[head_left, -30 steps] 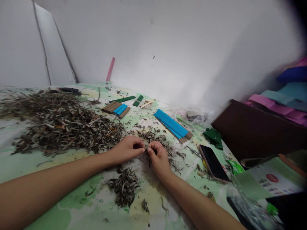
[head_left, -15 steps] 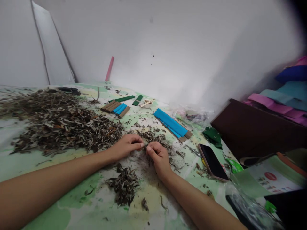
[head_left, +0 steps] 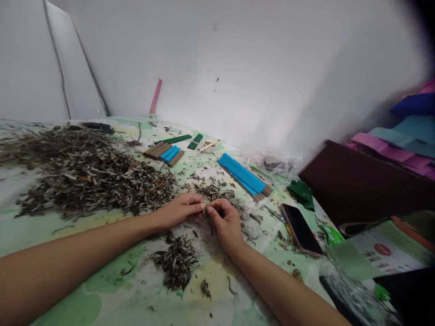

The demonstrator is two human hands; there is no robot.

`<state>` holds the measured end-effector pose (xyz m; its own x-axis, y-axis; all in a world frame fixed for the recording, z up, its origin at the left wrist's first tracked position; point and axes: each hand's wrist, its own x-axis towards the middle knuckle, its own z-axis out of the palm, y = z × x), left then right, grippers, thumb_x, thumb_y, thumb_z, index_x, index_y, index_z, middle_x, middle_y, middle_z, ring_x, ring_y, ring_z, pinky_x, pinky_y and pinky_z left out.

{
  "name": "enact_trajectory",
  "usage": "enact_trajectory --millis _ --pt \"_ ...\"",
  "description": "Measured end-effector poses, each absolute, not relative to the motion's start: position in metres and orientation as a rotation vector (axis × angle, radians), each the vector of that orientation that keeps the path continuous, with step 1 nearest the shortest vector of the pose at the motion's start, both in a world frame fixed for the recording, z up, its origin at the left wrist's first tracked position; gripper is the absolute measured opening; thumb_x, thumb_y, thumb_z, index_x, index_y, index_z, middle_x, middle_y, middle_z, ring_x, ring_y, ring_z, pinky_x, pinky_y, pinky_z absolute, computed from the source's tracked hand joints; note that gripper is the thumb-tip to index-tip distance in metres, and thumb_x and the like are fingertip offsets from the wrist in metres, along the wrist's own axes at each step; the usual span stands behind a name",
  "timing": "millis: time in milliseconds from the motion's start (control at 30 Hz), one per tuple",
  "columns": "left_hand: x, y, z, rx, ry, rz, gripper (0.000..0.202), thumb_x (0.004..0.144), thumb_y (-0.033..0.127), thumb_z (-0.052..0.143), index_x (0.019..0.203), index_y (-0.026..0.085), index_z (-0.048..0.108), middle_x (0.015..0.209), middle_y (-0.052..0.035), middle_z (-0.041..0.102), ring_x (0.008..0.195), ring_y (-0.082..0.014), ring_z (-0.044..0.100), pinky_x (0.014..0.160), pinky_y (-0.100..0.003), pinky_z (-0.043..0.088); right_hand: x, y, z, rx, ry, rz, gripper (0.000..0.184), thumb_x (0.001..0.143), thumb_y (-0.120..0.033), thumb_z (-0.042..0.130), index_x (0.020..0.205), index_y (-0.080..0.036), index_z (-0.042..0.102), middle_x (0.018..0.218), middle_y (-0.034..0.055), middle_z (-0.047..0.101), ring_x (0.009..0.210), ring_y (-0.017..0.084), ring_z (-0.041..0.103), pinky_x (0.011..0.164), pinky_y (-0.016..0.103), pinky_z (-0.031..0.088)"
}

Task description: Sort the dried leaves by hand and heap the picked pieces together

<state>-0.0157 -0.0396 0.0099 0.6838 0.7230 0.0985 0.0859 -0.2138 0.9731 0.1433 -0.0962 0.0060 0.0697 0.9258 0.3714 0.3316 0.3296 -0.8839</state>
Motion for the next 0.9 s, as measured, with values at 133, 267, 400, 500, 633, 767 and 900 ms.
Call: enact_trajectory --millis 133,267,400,500,633,767,900 --pt "-0.015 -0.040 0.012 1.748 0.645 0.666 0.023 0.075 0.036 0.054 0.067 0.014 0.053 0.061 0.0032 0.045 0.058 -0.0103 0.041 0.054 -0.021 0.031 0.144 -0.096 0.003 -1.230 -1.462 0.707 0.009 0.076 -0.026 0.059 0.071 -0.018 0.060 0.071 0.0008 0.057 0.074 0.016 0.051 0.067 0.026 0.038" --pt "-0.017 -0.043 0.016 1.779 0.645 0.683 0.017 0.073 0.030 0.053 0.066 0.014 0.054 0.060 0.0034 0.045 0.058 -0.0100 0.041 0.053 -0.020 0.032 0.146 -0.097 0.002 -1.201 -1.489 0.716 0.017 0.080 -0.030 0.054 0.069 -0.018 0.058 0.068 -0.0001 0.054 0.071 0.015 0.048 0.065 0.025 0.037" --pt "-0.023 -0.045 0.023 1.854 0.486 0.592 0.015 0.071 0.024 0.053 0.061 0.014 0.056 0.056 0.0019 0.050 0.055 -0.0103 0.045 0.053 -0.022 0.034 0.152 -0.092 0.004 -1.253 -1.486 0.576 0.021 0.083 -0.032 0.049 0.071 -0.018 0.057 0.070 0.0007 0.056 0.072 0.016 0.050 0.068 0.028 0.037" --pt "-0.025 -0.046 0.027 1.983 0.309 0.535 0.023 0.075 0.024 0.052 0.055 0.014 0.058 0.058 -0.0013 0.055 0.058 -0.0126 0.051 0.060 -0.024 0.040 0.160 -0.085 0.005 -1.348 -1.578 0.367 0.011 0.079 -0.024 0.054 0.073 -0.018 0.060 0.075 0.0021 0.060 0.078 0.018 0.051 0.073 0.030 0.038" --pt "-0.023 -0.048 0.029 2.152 0.299 0.581 0.018 0.077 0.023 0.054 0.065 0.014 0.064 0.068 -0.0038 0.063 0.068 -0.0147 0.057 0.068 -0.023 0.044 0.169 -0.078 0.006 -1.480 -1.812 0.147 0.014 0.076 -0.015 0.056 0.085 -0.019 0.066 0.089 0.0055 0.064 0.091 0.022 0.050 0.083 0.036 0.036" --pt "-0.022 -0.050 0.027 2.237 0.270 0.475 0.016 0.078 0.022 0.055 0.078 0.014 0.069 0.077 -0.0054 0.069 0.073 -0.0162 0.061 0.073 -0.023 0.045 0.171 -0.077 0.004 -1.583 -1.983 0.020 0.030 0.080 -0.015 0.053 0.107 -0.022 0.064 0.103 0.0080 0.061 0.100 0.025 0.046 0.088 0.039 0.034" --pt "-0.026 -0.052 0.027 2.121 0.200 0.315 0.020 0.081 0.025 0.055 0.078 0.014 0.071 0.075 -0.0064 0.070 0.070 -0.0164 0.062 0.068 -0.022 0.046 0.171 -0.077 0.002 -1.569 -2.085 0.018 0.029 0.085 -0.015 0.049 0.106 -0.025 0.066 0.105 0.0062 0.062 0.102 0.024 0.046 0.088 0.038 0.032"
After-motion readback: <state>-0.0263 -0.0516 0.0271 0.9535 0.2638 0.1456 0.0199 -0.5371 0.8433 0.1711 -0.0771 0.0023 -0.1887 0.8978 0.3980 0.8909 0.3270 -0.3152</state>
